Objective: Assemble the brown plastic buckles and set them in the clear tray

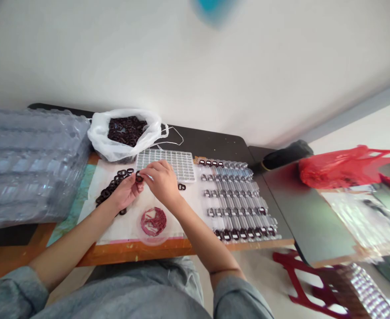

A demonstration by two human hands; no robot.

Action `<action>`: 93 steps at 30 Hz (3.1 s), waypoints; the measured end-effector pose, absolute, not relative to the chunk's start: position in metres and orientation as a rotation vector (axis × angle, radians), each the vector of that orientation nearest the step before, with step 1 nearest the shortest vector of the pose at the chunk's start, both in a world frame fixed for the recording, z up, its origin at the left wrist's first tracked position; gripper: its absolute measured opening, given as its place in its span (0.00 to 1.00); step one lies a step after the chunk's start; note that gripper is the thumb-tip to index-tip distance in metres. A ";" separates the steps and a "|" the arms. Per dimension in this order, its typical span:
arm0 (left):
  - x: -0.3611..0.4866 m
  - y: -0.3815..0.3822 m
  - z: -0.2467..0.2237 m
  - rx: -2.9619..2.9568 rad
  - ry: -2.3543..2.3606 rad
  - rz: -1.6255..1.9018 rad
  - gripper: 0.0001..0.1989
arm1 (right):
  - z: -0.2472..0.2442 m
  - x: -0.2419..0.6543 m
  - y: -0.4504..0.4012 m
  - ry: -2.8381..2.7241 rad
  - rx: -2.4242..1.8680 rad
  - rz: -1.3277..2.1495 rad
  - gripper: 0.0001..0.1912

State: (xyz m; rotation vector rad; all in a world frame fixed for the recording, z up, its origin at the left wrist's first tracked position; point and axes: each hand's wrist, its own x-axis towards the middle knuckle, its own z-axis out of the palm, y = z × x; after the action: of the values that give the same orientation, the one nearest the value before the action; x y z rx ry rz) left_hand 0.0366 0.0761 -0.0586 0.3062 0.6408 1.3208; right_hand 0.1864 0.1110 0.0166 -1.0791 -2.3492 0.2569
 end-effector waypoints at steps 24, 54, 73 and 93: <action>0.040 0.077 -0.046 0.264 0.734 1.342 0.15 | -0.004 0.213 0.021 -3.048 -1.344 0.618 0.10; 0.046 0.063 -0.051 0.464 0.616 1.246 0.28 | 0.019 0.208 0.065 -1.740 -1.170 0.564 0.04; 0.043 0.064 -0.057 0.551 0.630 1.216 0.25 | 0.009 0.200 0.072 -1.900 -1.127 0.498 0.04; 0.041 0.066 -0.060 0.642 0.720 1.199 0.28 | 0.005 0.205 0.078 -1.895 -1.193 0.671 0.05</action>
State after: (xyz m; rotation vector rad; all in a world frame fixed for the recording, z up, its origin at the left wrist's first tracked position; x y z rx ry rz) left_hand 0.0414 0.0657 -0.0599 0.6422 0.7199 1.1986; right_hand 0.2047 0.0778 0.0052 -1.1932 -1.8955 0.6711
